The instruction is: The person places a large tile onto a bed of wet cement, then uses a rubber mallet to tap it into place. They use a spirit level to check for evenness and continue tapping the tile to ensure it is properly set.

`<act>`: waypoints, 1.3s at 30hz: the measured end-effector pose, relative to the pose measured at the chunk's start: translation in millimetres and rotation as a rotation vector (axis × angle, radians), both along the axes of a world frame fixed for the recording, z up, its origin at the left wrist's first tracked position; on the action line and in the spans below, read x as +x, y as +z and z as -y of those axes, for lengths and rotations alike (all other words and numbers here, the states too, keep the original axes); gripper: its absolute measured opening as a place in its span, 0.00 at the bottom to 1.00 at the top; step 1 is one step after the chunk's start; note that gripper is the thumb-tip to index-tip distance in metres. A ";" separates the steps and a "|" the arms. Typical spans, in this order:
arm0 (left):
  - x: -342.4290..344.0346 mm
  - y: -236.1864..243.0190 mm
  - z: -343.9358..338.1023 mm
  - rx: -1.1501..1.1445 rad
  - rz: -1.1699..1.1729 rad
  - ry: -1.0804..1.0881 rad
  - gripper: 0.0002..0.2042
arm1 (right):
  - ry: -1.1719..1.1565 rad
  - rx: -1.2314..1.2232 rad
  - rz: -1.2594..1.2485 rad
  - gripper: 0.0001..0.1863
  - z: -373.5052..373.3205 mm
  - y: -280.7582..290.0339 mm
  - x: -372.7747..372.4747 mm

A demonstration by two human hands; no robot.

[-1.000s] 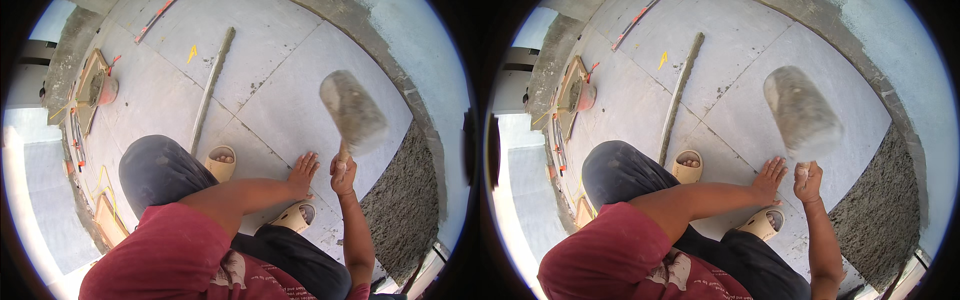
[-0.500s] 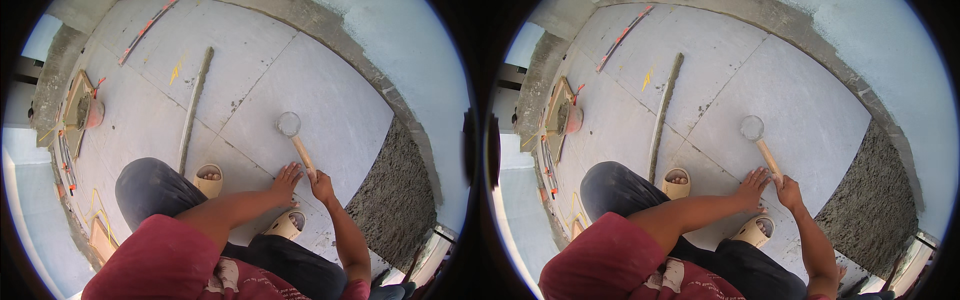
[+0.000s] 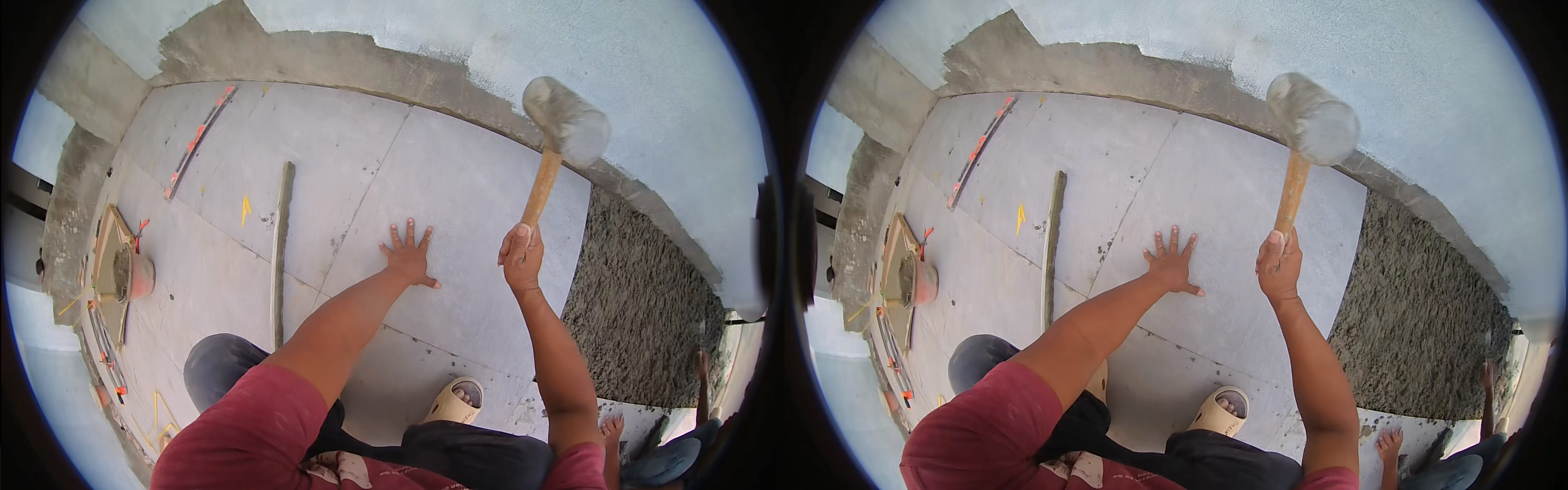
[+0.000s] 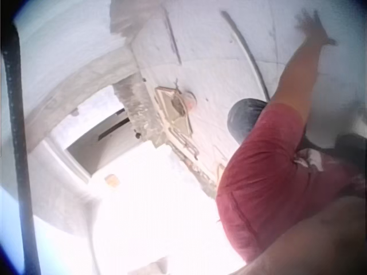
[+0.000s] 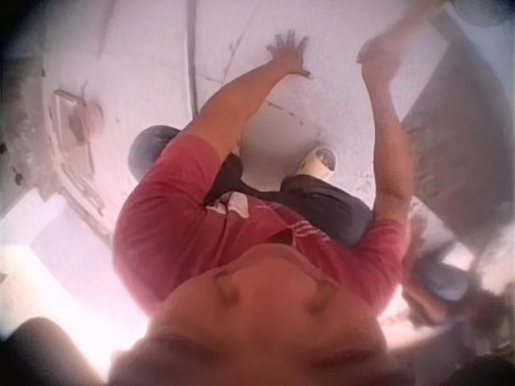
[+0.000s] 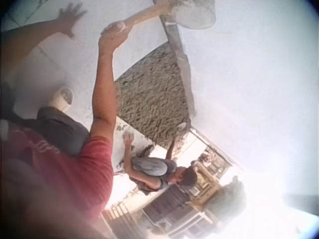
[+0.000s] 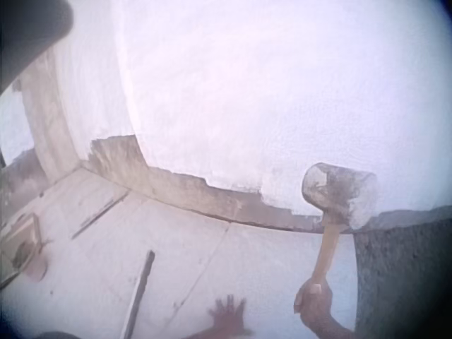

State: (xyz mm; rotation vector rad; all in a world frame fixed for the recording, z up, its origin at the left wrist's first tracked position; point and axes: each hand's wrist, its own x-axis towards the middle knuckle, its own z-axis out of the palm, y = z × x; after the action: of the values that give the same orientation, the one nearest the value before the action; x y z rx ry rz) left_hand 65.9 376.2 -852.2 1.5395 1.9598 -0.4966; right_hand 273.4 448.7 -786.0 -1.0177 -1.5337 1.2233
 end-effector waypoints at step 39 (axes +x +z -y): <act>0.6 -2.5 -7.3 -0.117 -0.077 0.051 0.74 | -0.264 0.075 0.102 0.34 -15.8 23.5 80.6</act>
State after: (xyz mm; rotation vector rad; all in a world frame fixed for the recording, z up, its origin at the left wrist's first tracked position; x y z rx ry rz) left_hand 66.5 383.6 -854.8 1.4131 1.9859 -0.6461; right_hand 353.9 464.5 -762.5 -1.2054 -1.4566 0.9371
